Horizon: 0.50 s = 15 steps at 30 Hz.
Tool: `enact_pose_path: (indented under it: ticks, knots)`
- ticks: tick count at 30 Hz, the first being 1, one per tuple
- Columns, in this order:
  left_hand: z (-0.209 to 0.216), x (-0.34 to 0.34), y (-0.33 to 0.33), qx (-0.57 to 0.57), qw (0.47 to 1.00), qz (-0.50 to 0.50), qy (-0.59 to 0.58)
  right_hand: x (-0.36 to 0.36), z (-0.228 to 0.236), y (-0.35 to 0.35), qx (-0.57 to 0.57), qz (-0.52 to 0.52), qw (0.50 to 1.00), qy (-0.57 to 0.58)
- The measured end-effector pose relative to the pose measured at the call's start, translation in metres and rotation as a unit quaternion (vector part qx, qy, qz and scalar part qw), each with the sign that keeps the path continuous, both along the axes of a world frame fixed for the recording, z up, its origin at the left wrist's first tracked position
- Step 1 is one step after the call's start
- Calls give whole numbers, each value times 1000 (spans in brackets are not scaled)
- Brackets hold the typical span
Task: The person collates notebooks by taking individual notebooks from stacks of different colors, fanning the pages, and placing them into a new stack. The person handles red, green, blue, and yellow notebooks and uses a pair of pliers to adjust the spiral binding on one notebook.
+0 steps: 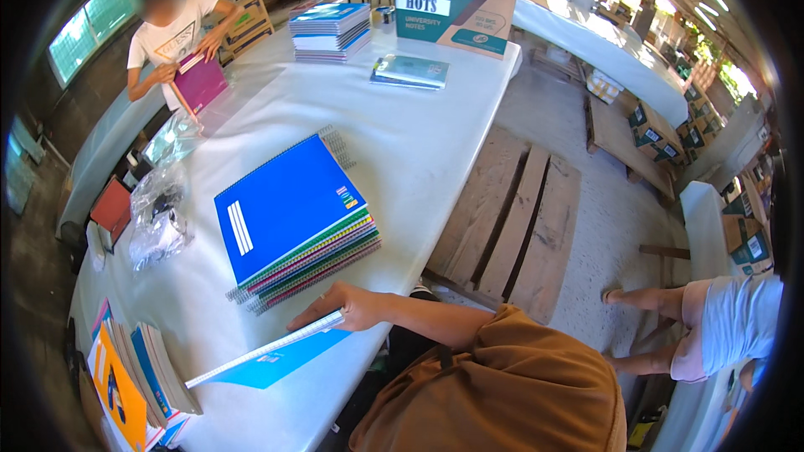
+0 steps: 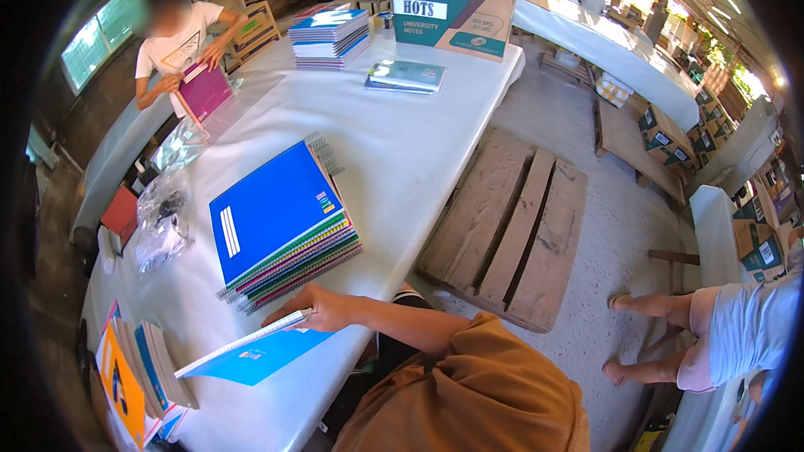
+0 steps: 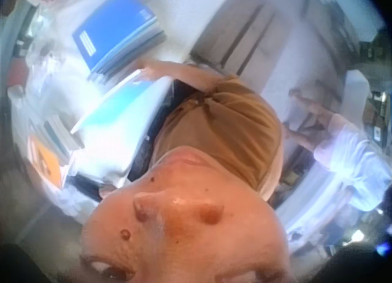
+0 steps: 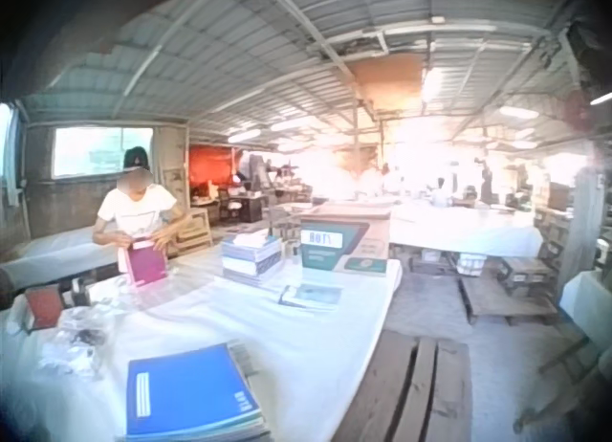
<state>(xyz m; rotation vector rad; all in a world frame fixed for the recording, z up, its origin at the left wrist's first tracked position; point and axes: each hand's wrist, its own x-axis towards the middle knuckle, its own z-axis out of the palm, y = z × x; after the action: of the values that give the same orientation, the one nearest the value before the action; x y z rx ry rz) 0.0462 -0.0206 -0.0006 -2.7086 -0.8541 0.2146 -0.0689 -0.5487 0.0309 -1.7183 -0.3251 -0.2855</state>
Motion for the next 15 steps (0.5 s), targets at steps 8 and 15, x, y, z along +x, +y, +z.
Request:
enact_pose_path:
  ticks: [8,15]
  knots:
    - [14,23,17,-189,865,-149,-441,0,-7,-13,26,8,997,-76]
    - [112,-10,-74,-756,391,-373,-369,5,-1,-1,-112,-100,986,-78]
